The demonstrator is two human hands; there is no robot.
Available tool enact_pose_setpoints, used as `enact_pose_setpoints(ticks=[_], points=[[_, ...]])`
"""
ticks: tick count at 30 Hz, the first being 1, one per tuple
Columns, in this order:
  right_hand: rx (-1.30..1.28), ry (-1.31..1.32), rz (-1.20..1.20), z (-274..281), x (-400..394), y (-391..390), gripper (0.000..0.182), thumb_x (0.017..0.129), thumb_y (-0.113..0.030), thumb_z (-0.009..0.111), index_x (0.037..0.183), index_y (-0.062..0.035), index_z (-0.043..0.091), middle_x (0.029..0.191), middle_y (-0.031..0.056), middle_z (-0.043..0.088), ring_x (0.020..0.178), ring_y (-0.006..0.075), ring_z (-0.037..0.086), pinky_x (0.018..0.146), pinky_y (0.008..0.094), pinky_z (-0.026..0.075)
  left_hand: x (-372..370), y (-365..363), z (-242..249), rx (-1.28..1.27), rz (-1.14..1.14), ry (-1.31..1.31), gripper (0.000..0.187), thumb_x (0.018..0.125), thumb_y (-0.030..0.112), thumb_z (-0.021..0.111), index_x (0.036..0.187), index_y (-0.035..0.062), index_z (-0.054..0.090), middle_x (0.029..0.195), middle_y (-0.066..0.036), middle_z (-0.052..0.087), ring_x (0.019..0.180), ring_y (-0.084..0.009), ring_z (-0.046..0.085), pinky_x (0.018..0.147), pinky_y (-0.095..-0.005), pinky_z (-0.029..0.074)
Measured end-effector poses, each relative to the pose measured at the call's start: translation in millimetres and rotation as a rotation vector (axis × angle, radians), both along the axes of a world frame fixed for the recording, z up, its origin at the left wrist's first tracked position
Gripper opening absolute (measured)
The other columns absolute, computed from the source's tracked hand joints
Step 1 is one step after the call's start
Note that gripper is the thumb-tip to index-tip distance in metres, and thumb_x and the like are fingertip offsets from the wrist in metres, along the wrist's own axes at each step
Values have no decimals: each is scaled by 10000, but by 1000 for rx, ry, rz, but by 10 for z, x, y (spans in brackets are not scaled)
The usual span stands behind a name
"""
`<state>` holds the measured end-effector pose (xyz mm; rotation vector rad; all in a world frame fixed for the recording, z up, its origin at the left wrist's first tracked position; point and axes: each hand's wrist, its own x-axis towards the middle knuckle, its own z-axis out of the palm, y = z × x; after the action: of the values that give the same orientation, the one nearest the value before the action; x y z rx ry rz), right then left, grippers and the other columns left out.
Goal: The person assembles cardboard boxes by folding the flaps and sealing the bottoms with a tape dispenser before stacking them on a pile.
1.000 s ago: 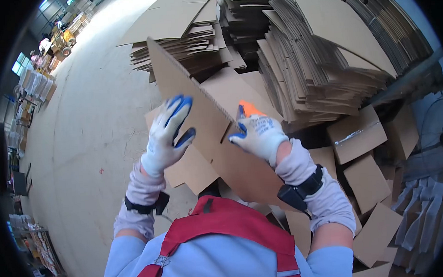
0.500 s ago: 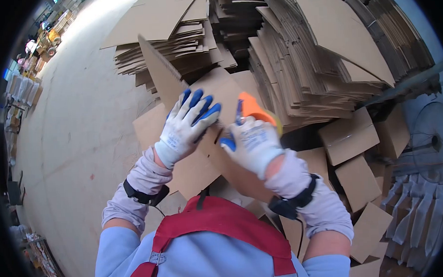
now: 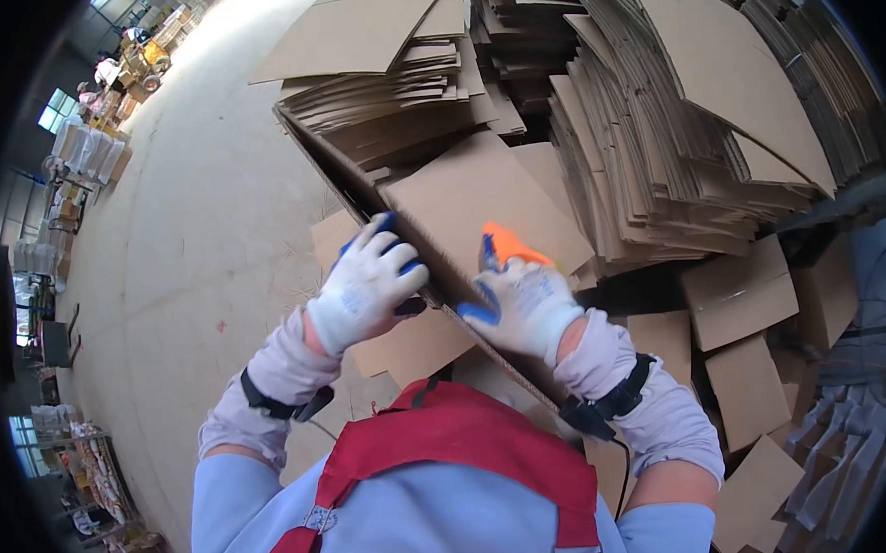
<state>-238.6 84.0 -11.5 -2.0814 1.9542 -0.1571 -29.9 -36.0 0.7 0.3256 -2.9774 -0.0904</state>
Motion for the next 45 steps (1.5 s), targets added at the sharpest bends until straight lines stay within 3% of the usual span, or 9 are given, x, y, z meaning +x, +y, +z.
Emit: enact_pose_setpoints(ticks=[5, 13, 16, 20, 28, 36, 38, 42, 45], points=[[-57, -83, -181, -102, -445, -206, 396, 839, -470, 621, 1015, -119, 669, 942, 172, 659, 868, 351, 641, 772, 436, 512, -303, -297, -162, 32, -108, 43, 237, 613, 317, 787, 700, 155, 638, 775, -22, 592, 799, -239, 598, 768, -380, 458], [-1, 152, -364, 362, -1229, -833, 397, 864, -452, 576, 1120, -162, 664, 1173, 117, 627, 1013, 321, 631, 844, 429, 510, -150, 590, 709, 407, -389, -500, 291, 712, 390, 765, 819, 131, 686, 822, -36, 643, 814, -254, 635, 705, -389, 496], [-77, 134, -428, 46, -1123, -1102, 352, 860, -431, 583, 1053, -156, 685, 1114, 140, 651, 1019, 302, 639, 840, 419, 514, -454, 668, 181, 940, -210, -651, 575, 773, 573, 707, 942, 26, 658, 799, -155, 681, 746, -325, 668, 658, -415, 520], [45, 229, -276, 319, -635, -1150, 377, 870, -392, 543, 1106, -134, 684, 1126, 138, 649, 1034, 298, 639, 851, 430, 509, -839, 925, 162, 596, -26, -642, 585, 816, 562, 656, 1003, 7, 642, 848, -201, 679, 803, -357, 658, 723, -406, 521], [-56, 164, -261, 250, -670, -1339, 349, 899, -350, 515, 1057, -111, 715, 1071, 104, 703, 1027, 277, 662, 834, 436, 481, -785, -226, -473, 1203, 379, -995, 374, 820, 283, 749, 1092, 35, 684, 861, -57, 703, 764, -151, 662, 661, -341, 529], [-79, 132, -325, 160, -612, -1481, 307, 892, -322, 524, 977, -98, 717, 975, 120, 713, 933, 281, 682, 780, 428, 520, -893, -782, -1919, 243, 72, -1124, 490, 831, 504, 650, 1083, 86, 683, 931, -103, 708, 850, -319, 665, 764, -408, 521], [-88, 85, -368, 137, -594, -1535, 312, 902, -329, 512, 966, -99, 712, 979, 124, 710, 927, 292, 680, 773, 434, 523, -1111, -689, -728, 346, 57, -1126, 469, 824, 466, 656, 1093, 83, 675, 972, -126, 703, 921, -328, 663, 791, -418, 519], [-82, 103, -385, 138, -511, -1606, 317, 910, -337, 502, 967, -104, 709, 983, 130, 706, 922, 298, 679, 770, 435, 524, -888, -1550, 294, -268, 296, -161, 398, 699, 283, 740, 1056, 140, 640, 962, -101, 652, 921, -304, 627, 807, -444, 501], [-113, 123, -445, 138, -492, -1642, 318, 911, -351, 504, 952, -109, 706, 969, 137, 705, 912, 299, 681, 751, 438, 527, -221, -2479, 17, -75, 791, -123, 326, 773, 356, 718, 966, 98, 668, 920, -128, 701, 880, -307, 683, 780, -427, 527]])
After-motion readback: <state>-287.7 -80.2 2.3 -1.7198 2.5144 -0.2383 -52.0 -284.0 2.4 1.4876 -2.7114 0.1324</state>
